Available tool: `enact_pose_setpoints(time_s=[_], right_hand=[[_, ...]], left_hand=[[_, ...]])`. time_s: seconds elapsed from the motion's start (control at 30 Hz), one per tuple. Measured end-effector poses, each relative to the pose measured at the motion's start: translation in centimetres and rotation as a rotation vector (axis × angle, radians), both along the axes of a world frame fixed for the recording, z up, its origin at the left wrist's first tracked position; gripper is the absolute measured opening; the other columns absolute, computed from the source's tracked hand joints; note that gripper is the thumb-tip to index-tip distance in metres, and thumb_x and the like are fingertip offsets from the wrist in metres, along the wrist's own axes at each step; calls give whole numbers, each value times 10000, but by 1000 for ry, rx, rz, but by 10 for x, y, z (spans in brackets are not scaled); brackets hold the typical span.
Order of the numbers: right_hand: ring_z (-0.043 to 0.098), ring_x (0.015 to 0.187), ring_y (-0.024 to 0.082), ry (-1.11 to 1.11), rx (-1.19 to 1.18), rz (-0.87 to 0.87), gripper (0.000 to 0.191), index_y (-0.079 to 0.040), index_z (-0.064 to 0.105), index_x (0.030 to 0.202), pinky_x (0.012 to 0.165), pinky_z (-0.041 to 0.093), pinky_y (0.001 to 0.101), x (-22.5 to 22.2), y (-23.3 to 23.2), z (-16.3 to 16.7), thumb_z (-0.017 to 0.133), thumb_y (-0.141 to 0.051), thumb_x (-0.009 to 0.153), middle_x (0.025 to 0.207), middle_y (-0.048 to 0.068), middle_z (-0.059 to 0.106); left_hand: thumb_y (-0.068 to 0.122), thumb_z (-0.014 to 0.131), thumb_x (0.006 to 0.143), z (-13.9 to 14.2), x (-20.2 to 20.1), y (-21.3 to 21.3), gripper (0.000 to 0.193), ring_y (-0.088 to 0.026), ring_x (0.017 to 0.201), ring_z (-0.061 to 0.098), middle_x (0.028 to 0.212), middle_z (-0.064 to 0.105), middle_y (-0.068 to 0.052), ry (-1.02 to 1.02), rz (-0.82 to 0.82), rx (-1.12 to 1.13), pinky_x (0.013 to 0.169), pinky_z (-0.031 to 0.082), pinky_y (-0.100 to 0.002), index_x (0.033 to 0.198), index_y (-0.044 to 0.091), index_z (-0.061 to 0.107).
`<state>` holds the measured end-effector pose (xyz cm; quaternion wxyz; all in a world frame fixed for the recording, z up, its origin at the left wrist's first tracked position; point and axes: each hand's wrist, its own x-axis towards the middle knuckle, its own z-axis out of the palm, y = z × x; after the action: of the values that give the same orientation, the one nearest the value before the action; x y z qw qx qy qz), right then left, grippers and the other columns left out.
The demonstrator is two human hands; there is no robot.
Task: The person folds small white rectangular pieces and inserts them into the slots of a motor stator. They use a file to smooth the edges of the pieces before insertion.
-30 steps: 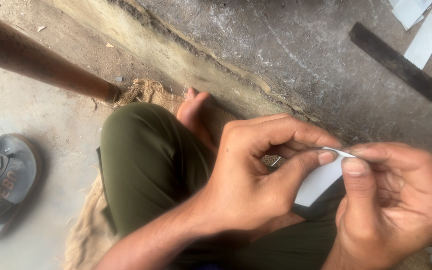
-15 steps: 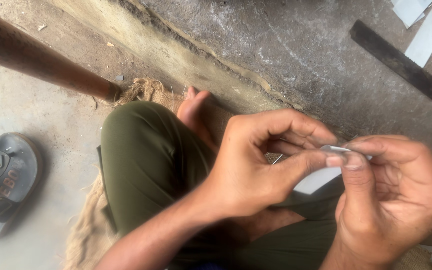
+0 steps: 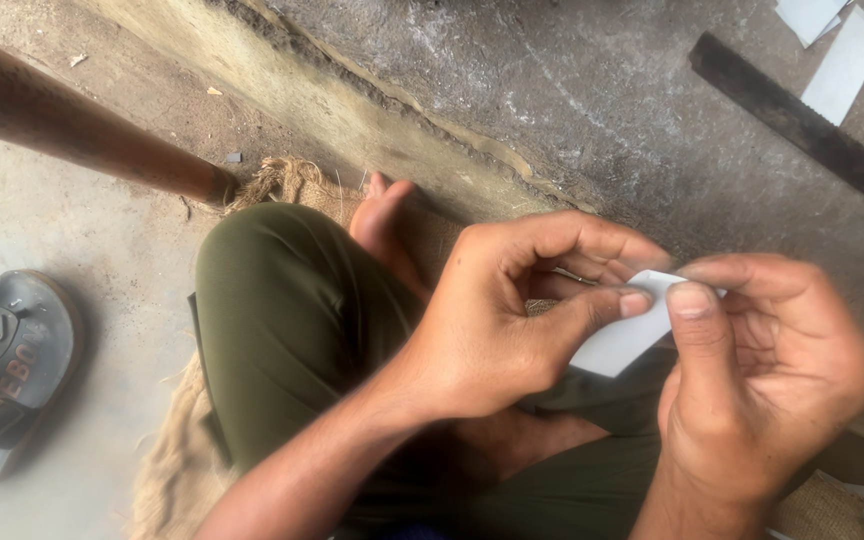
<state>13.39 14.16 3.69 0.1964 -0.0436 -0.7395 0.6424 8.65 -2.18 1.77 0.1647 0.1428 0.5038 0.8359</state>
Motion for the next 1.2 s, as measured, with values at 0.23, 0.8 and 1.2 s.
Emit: enact_pose_setpoints(time_s=[0.23, 0.8, 1.2], right_hand=[[712, 831, 118, -36, 94, 14, 109, 65, 637, 1129, 769, 578, 180, -3, 2, 15, 689, 67, 1034, 952, 136, 703], [674, 943, 140, -66, -86, 276, 47, 115, 665, 1055, 875, 549, 231, 14, 55, 3, 641, 83, 1029, 1026, 152, 691], [687, 971, 128, -62, 44, 434, 69, 65, 622, 1114, 923, 572, 260, 15, 57, 0, 580, 65, 1059, 1028, 122, 681]], left_hand=[[-16, 684, 1024, 7, 0, 10, 149, -120, 903, 754, 990, 768, -111, 37, 95, -29, 870, 645, -269, 1167, -26, 723], [-116, 672, 941, 44, 11, 14, 645, -180, 923, 774, 1071, 738, -118, 567, 141, -392, 768, 642, -276, 1503, 116, 457], [-27, 669, 825, 32, 11, 9, 776, -154, 796, 735, 1027, 760, -56, 682, 54, -510, 662, 598, -267, 1536, 131, 401]])
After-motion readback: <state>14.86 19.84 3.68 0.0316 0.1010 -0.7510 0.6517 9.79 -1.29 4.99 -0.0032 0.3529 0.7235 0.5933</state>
